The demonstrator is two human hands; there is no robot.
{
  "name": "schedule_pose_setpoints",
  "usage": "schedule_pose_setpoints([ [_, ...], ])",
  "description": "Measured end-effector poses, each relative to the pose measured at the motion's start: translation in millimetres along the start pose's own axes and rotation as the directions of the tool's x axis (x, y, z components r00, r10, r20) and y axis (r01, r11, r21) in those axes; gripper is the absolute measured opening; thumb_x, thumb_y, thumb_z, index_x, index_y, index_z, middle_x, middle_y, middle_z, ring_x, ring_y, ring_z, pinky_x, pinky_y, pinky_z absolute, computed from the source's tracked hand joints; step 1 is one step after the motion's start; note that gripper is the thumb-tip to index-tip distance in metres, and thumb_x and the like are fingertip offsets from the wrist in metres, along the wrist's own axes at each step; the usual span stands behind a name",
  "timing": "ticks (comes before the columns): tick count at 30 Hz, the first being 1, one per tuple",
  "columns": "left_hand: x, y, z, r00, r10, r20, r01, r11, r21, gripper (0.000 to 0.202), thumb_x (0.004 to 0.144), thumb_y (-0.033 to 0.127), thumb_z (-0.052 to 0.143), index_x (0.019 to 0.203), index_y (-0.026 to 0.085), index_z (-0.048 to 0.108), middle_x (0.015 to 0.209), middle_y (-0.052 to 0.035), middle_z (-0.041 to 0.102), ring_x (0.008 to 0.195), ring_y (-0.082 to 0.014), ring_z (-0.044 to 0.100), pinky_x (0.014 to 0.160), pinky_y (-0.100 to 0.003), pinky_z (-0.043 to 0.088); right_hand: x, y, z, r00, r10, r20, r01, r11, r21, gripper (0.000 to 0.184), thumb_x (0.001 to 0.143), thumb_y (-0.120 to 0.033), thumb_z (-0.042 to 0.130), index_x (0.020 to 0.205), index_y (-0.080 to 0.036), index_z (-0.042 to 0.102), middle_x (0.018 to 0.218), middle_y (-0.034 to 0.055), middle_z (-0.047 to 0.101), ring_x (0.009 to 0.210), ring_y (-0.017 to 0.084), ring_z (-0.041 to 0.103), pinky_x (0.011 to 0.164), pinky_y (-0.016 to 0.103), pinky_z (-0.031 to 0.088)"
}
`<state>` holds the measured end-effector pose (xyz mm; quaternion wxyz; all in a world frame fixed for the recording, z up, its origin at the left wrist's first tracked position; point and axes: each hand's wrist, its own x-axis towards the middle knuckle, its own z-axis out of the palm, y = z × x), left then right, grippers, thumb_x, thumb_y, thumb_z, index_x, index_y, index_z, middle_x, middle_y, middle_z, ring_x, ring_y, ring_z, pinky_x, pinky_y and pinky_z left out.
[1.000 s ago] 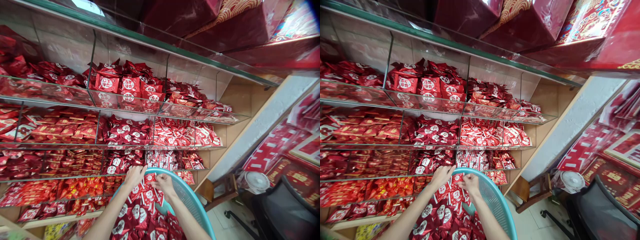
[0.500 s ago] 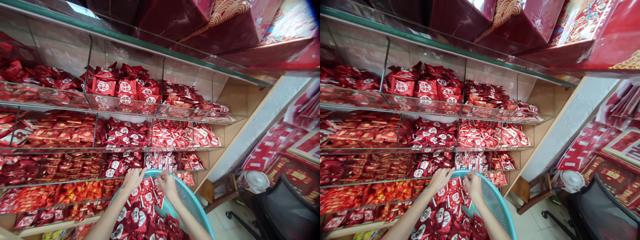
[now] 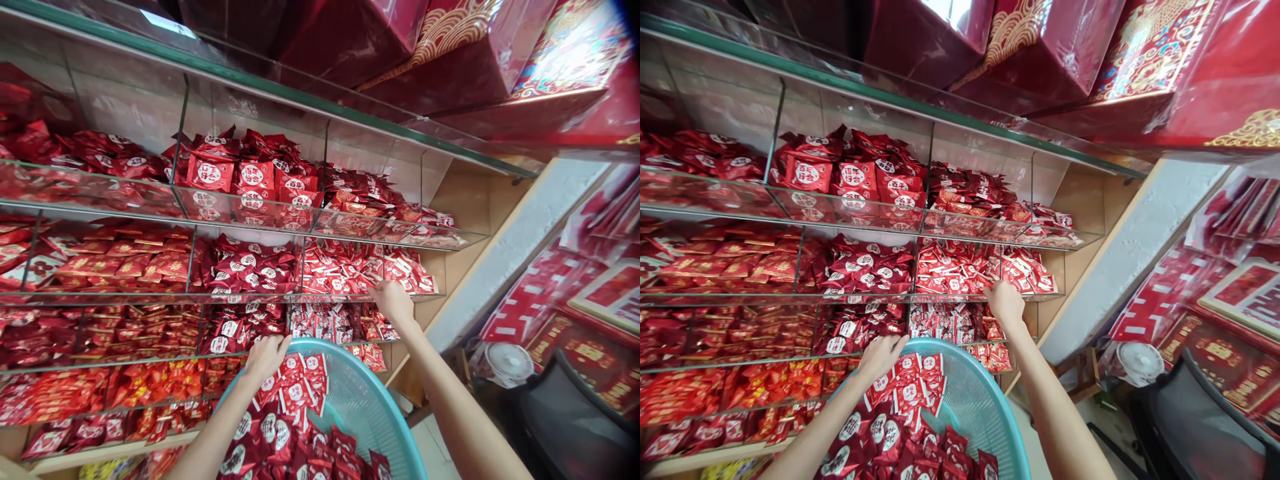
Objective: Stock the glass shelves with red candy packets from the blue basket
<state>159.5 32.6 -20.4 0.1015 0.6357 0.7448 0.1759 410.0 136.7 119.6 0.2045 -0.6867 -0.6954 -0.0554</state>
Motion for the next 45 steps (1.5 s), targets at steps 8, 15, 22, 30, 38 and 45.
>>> schedule_pose_setpoints([
  [8,2,-4,6.0,0.999,0.025,-0.020,-0.025,1.000,0.014,0.062,0.082,0.058,0.012,0.085,0.022,0.063,0.083,-0.0071,0.067,0.083,-0.0209,0.061,0.068,-0.028,0.039,19,5,10,1.000,-0.023,-0.005,0.024,0.994,0.108,0.018,0.069,-0.028,0.050,0.061,-0.017,0.062,0.062,0.0086,0.061,0.064,0.020,0.057,0.056,0.026,0.034],
  [15,2,-5,7.6,1.000,0.014,-0.011,-0.014,1.000,0.011,0.063,0.082,0.058,0.011,0.085,0.022,0.063,0.083,-0.0076,0.067,0.081,-0.0197,0.060,0.068,-0.027,0.039,-12,4,3,0.971,0.002,-0.239,0.150,0.771,0.619,0.024,0.075,-0.037,0.047,0.073,-0.015,0.058,0.060,0.0027,0.060,0.055,0.014,0.051,0.056,0.024,0.037],
  [22,1,-2,7.0,1.000,0.003,-0.019,-0.002,1.000,0.012,0.064,0.082,0.058,0.011,0.083,0.021,0.062,0.081,-0.0077,0.067,0.080,-0.0202,0.061,0.067,-0.027,0.039,-76,-21,35,0.982,-0.185,-0.032,0.106,0.408,0.907,0.027,0.077,-0.043,0.048,0.076,-0.017,0.053,0.064,-0.0010,0.053,0.056,0.010,0.044,0.053,0.021,0.035],
  [30,-1,2,5.5,0.999,-0.034,-0.027,0.034,0.999,0.007,0.062,0.083,0.057,0.012,0.079,0.020,0.062,0.080,-0.0074,0.066,0.081,-0.0194,0.061,0.070,-0.026,0.039,-94,-12,113,0.729,-0.406,0.550,-0.351,0.468,0.811,0.037,0.066,-0.051,0.056,0.056,-0.018,0.042,0.044,-0.0076,0.037,0.041,0.006,0.033,0.042,0.020,0.026],
  [38,0,-1,8.6,0.999,-0.006,-0.032,0.006,1.000,0.002,0.063,0.082,0.058,0.011,0.081,0.021,0.061,0.078,-0.0070,0.066,0.076,-0.0191,0.061,0.065,-0.026,0.039,-70,-11,120,0.532,-0.459,0.711,-0.318,0.670,0.671,0.036,0.065,-0.047,0.058,0.051,-0.018,0.041,0.040,-0.0084,0.038,0.034,0.004,0.031,0.035,0.019,0.025],
  [45,1,-5,12.3,0.999,0.008,-0.044,-0.008,1.000,-0.002,0.064,0.082,0.059,0.010,0.085,0.021,0.061,0.080,-0.0069,0.066,0.077,-0.0193,0.061,0.066,-0.027,0.040,-70,-28,132,0.745,-0.281,0.605,-0.126,0.832,0.541,0.029,0.070,-0.031,0.052,0.045,-0.017,0.046,0.038,-0.0049,0.043,0.036,0.006,0.038,0.041,0.019,0.028],
])
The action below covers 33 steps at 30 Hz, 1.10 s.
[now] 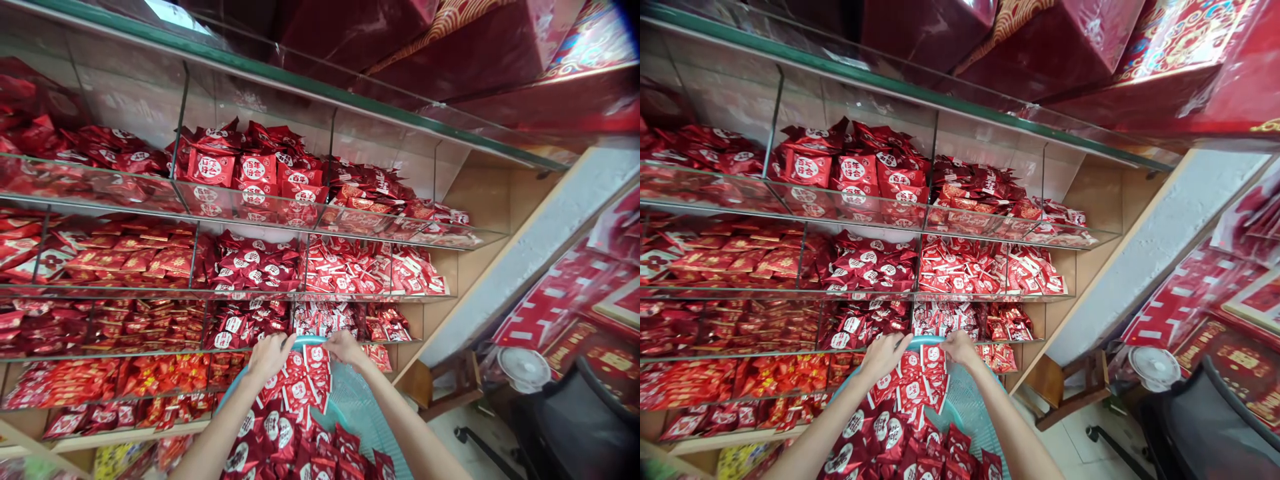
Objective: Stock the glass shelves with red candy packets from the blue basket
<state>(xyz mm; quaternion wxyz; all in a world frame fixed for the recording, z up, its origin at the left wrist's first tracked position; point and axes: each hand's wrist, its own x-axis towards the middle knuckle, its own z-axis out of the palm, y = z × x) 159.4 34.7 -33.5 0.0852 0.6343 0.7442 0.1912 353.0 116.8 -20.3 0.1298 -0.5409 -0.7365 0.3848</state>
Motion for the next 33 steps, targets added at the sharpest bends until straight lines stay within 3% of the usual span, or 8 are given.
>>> schedule_pose_setpoints([
  [8,0,3,-0.8,1.000,-0.006,-0.006,0.007,1.000,0.004,0.063,0.082,0.058,0.011,0.084,0.021,0.061,0.080,-0.0065,0.066,0.077,-0.0195,0.061,0.064,-0.026,0.039,-8,9,21,0.946,-0.076,-0.316,-0.022,0.955,-0.296,0.026,0.068,-0.037,0.056,0.050,-0.018,0.052,0.051,-0.0006,0.055,0.053,0.010,0.048,0.048,0.021,0.025],
  [15,-2,4,-2.6,1.000,-0.015,0.001,0.015,1.000,0.006,0.062,0.082,0.058,0.011,0.086,0.021,0.061,0.084,-0.0072,0.066,0.079,-0.0190,0.060,0.066,-0.026,0.038,-24,-2,24,0.876,-0.242,-0.417,0.082,0.928,-0.364,0.031,0.079,-0.037,0.044,0.055,-0.019,0.049,0.048,-0.0011,0.051,0.047,0.010,0.043,0.047,0.022,0.021],
  [18,-1,3,-2.4,1.000,-0.008,0.007,0.008,1.000,0.003,0.062,0.083,0.058,0.010,0.086,0.022,0.061,0.083,-0.0069,0.066,0.078,-0.0190,0.060,0.066,-0.026,0.038,-35,-24,9,0.834,-0.324,-0.447,0.167,0.920,-0.355,0.035,0.083,-0.040,0.038,0.057,-0.020,0.048,0.045,-0.0023,0.047,0.043,0.010,0.040,0.046,0.022,0.021],
  [22,-1,3,-4.5,1.000,-0.011,0.029,0.011,1.000,-0.009,0.062,0.082,0.058,0.011,0.088,0.021,0.061,0.085,-0.0070,0.066,0.078,-0.0192,0.060,0.065,-0.026,0.039,-44,-61,-29,0.730,-0.429,-0.531,0.266,0.895,-0.358,0.037,0.085,-0.044,0.032,0.064,-0.020,0.049,0.047,-0.0030,0.047,0.044,0.010,0.040,0.047,0.022,0.023],
  [26,-2,4,-5.7,1.000,-0.007,0.026,0.008,1.000,-0.013,0.061,0.083,0.057,0.012,0.092,0.022,0.061,0.088,-0.0066,0.066,0.083,-0.0196,0.060,0.068,-0.027,0.040,-33,-89,-70,0.646,-0.453,-0.615,0.218,0.881,-0.420,0.029,0.084,-0.042,0.035,0.080,-0.019,0.051,0.057,-0.0005,0.055,0.055,0.013,0.050,0.054,0.022,0.029],
  [28,-2,4,-5.5,1.000,-0.008,0.023,0.008,1.000,-0.012,0.060,0.083,0.056,0.013,0.091,0.022,0.061,0.088,-0.0067,0.066,0.084,-0.0195,0.060,0.069,-0.027,0.040,-21,-98,-84,0.677,-0.385,-0.627,0.095,0.891,-0.445,0.026,0.079,-0.043,0.044,0.086,-0.019,0.049,0.068,0.0028,0.059,0.067,0.017,0.055,0.058,0.024,0.032],
  [33,-2,4,-6.2,1.000,-0.006,0.019,0.006,1.000,-0.020,0.058,0.083,0.055,0.014,0.089,0.021,0.061,0.089,-0.0066,0.066,0.084,-0.0199,0.060,0.070,-0.027,0.040,4,-114,-96,0.832,-0.167,-0.530,-0.133,0.866,-0.482,0.040,0.065,-0.045,0.059,0.091,-0.017,0.045,0.085,0.0105,0.061,0.085,0.025,0.056,0.063,0.031,0.038],
])
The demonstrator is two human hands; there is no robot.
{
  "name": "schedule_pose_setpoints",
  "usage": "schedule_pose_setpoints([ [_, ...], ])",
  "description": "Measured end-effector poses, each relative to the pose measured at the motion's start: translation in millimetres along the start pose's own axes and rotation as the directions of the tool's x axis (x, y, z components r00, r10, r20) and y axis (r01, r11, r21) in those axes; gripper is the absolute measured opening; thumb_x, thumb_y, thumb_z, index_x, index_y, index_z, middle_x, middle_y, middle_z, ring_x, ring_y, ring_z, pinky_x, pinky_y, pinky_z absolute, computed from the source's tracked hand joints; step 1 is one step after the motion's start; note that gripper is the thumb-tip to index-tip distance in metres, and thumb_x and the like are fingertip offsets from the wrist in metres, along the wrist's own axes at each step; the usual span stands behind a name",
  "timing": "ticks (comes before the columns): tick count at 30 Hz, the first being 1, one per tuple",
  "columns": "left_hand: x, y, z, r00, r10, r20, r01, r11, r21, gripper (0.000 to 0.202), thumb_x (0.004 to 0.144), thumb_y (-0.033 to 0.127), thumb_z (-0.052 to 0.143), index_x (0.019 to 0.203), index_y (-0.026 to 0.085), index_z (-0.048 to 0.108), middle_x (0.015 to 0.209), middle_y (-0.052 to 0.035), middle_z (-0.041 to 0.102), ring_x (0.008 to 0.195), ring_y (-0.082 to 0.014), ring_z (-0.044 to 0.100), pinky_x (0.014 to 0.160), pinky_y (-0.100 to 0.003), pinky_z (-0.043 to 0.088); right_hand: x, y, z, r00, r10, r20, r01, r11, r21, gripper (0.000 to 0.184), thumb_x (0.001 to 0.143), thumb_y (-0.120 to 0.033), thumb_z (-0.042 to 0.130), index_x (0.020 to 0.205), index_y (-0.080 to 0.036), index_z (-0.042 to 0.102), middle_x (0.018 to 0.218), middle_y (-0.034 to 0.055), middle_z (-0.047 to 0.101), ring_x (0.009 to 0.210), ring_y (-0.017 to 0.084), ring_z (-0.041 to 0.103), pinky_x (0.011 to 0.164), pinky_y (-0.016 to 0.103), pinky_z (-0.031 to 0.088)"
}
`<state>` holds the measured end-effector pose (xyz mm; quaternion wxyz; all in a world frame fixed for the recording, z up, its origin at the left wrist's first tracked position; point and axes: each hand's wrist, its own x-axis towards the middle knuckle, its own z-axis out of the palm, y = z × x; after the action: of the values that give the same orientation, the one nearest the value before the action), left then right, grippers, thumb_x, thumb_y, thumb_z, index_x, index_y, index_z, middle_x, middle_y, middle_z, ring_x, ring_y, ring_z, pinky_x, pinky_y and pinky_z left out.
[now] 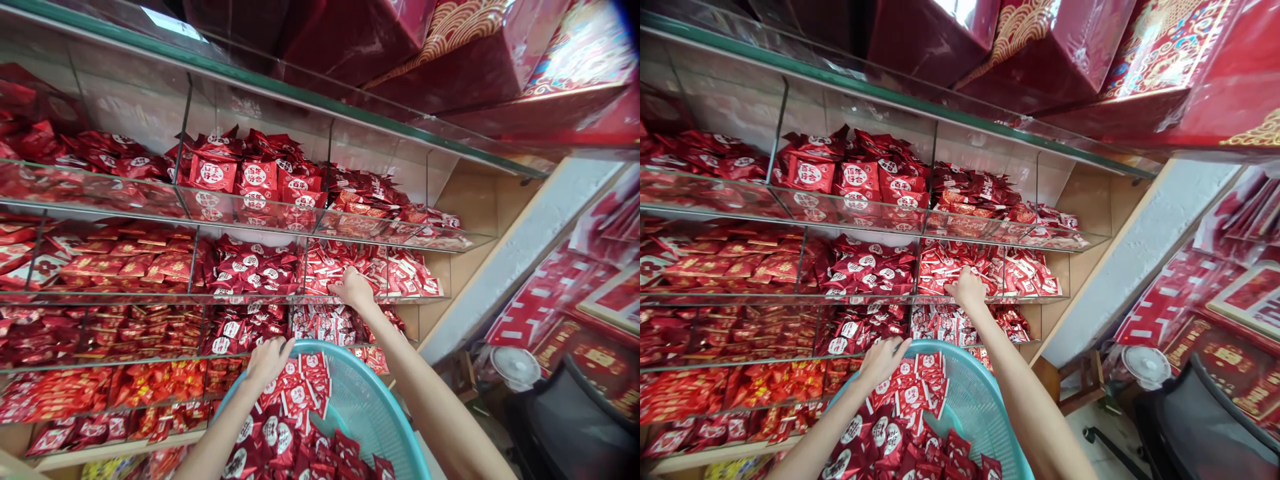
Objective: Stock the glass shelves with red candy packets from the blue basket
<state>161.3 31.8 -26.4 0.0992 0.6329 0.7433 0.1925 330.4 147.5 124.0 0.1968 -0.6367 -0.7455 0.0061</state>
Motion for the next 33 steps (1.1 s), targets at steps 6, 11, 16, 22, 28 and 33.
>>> schedule_pose_setpoints([
  [6,-2,1,-1.7,1.000,-0.003,-0.003,0.003,1.000,0.009,0.060,0.083,0.056,0.013,0.088,0.020,0.061,0.086,-0.0074,0.066,0.081,-0.0196,0.060,0.068,-0.026,0.040,8,-6,-2,0.993,0.065,0.100,-0.063,0.998,-0.023,0.042,0.061,-0.035,0.062,0.095,-0.017,0.045,0.095,0.0126,0.060,0.091,0.026,0.055,0.067,0.034,0.041],
  [11,-1,1,-0.9,1.000,0.001,0.001,-0.001,1.000,0.006,0.061,0.083,0.057,0.012,0.087,0.020,0.061,0.089,-0.0079,0.065,0.079,-0.0196,0.060,0.066,-0.027,0.040,9,3,2,0.997,0.055,0.062,-0.056,0.998,0.030,0.037,0.064,-0.034,0.057,0.094,-0.017,0.045,0.091,0.0116,0.061,0.087,0.026,0.057,0.065,0.033,0.040],
  [16,0,1,0.8,1.000,-0.013,0.001,0.013,1.000,0.018,0.062,0.082,0.058,0.011,0.089,0.022,0.061,0.086,-0.0071,0.066,0.078,-0.0199,0.060,0.066,-0.028,0.041,14,19,12,0.999,0.029,-0.013,-0.026,0.978,0.207,0.031,0.063,-0.039,0.054,0.085,-0.019,0.046,0.080,0.0052,0.060,0.076,0.020,0.056,0.060,0.028,0.038],
  [22,0,0,2.9,1.000,-0.014,-0.008,0.014,1.000,0.023,0.061,0.082,0.058,0.012,0.088,0.022,0.061,0.085,-0.0068,0.066,0.078,-0.0201,0.061,0.067,-0.028,0.041,17,29,21,1.000,-0.005,-0.029,0.014,0.944,0.329,0.030,0.061,-0.040,0.055,0.081,-0.020,0.046,0.076,0.0018,0.059,0.071,0.016,0.055,0.058,0.025,0.037],
  [28,-1,3,0.5,1.000,-0.028,0.004,0.028,0.999,0.023,0.060,0.083,0.057,0.013,0.089,0.021,0.061,0.087,-0.0072,0.066,0.079,-0.0202,0.060,0.067,-0.028,0.041,13,22,20,0.999,0.018,0.050,-0.027,0.980,0.197,0.039,0.058,-0.046,0.060,0.084,-0.020,0.047,0.084,0.0042,0.061,0.079,0.020,0.056,0.064,0.029,0.036],
  [33,-1,4,0.3,0.999,-0.032,0.001,0.032,0.999,0.023,0.060,0.083,0.057,0.012,0.090,0.022,0.061,0.086,-0.0069,0.066,0.079,-0.0208,0.060,0.066,-0.028,0.040,15,16,19,0.996,0.013,0.094,-0.030,0.981,0.190,0.042,0.055,-0.047,0.063,0.084,-0.020,0.048,0.083,0.0032,0.061,0.075,0.018,0.056,0.062,0.027,0.035],
])
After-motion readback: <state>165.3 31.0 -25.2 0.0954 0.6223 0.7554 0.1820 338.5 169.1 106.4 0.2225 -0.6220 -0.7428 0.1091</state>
